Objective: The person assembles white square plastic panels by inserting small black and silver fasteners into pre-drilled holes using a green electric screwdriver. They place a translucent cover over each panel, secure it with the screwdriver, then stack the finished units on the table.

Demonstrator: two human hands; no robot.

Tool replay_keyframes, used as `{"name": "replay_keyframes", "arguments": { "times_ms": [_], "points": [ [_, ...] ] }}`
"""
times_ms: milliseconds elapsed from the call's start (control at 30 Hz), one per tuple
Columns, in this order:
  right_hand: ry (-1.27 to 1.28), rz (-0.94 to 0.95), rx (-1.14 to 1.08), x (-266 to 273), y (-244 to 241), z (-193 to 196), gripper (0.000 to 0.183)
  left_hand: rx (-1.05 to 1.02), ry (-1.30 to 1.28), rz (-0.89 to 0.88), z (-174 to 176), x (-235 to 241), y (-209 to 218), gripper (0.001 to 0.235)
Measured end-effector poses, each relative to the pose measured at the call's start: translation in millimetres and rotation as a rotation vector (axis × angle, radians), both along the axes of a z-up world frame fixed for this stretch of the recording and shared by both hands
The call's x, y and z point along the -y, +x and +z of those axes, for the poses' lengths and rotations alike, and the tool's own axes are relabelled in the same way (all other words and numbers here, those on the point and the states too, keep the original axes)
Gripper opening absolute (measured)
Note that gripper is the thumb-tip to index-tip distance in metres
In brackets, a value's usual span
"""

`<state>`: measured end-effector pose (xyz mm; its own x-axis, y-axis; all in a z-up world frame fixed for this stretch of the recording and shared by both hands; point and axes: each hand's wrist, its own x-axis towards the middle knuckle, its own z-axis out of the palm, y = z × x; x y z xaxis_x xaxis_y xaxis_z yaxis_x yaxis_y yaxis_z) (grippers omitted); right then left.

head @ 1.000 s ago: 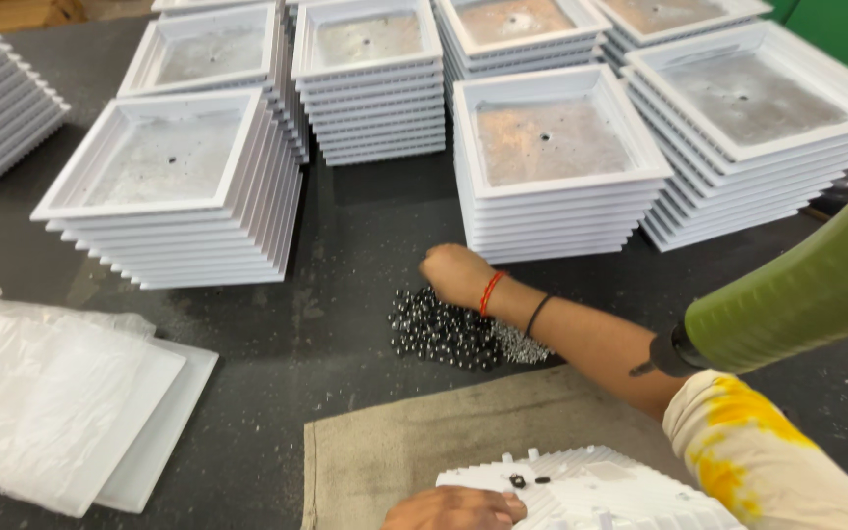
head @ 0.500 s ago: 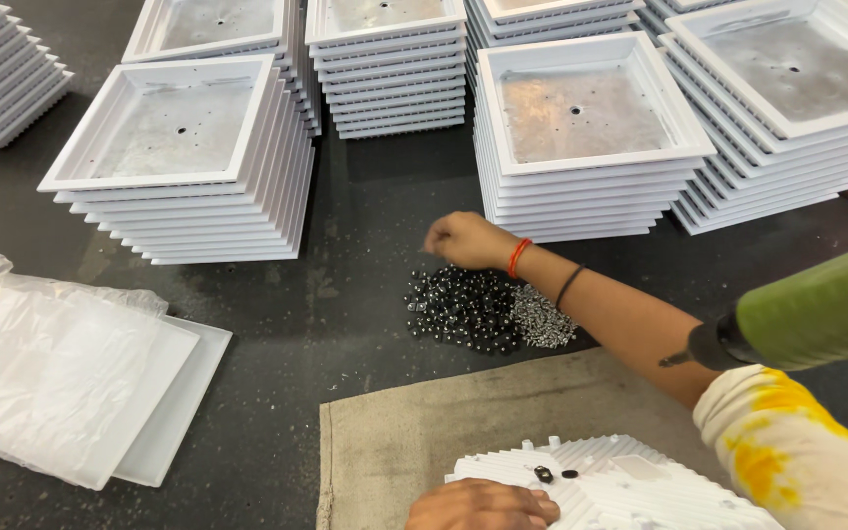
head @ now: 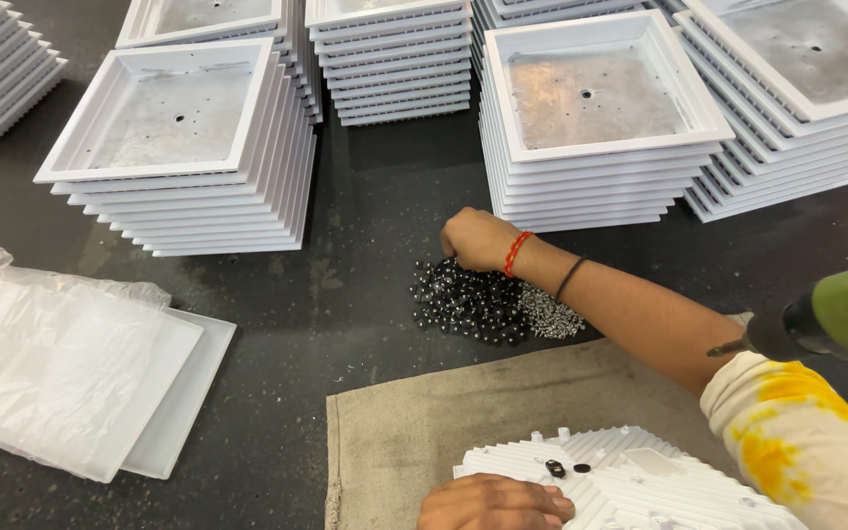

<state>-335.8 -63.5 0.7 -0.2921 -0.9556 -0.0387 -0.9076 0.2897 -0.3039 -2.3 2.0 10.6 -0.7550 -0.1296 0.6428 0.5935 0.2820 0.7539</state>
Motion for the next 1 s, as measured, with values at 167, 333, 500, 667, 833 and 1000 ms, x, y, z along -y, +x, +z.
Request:
{"name": "replay_keyframes", "arguments": {
  "times_ms": [167,333,500,667,833,1000],
  "points": [
    [0.102,0.031,-0.145,2,3,3,0.013,-0.013,0.010,0.034,3,-1,-1,0.012],
    [-0.030,0.126,-0.221,-6,7,-1,0.014,-0.065,0.006,0.046,4,0,-3,0.011],
    [-0.090,0.121,-0.174,-14,9,4,0.017,-0.117,0.011,0.028,8,1,-6,0.011],
    [-0.363,0.042,0.087,-63,12,16,0.010,-0.114,0.000,0.018,21,5,-4,0.014],
    [-0.376,-0.123,0.180,-142,12,21,0.013,-0.033,-0.034,0.030,34,10,-2,0.015],
    [-0.475,-0.379,0.414,-202,30,21,0.017,0.001,0.015,0.161,44,0,-1,0.018]
  ]
}}
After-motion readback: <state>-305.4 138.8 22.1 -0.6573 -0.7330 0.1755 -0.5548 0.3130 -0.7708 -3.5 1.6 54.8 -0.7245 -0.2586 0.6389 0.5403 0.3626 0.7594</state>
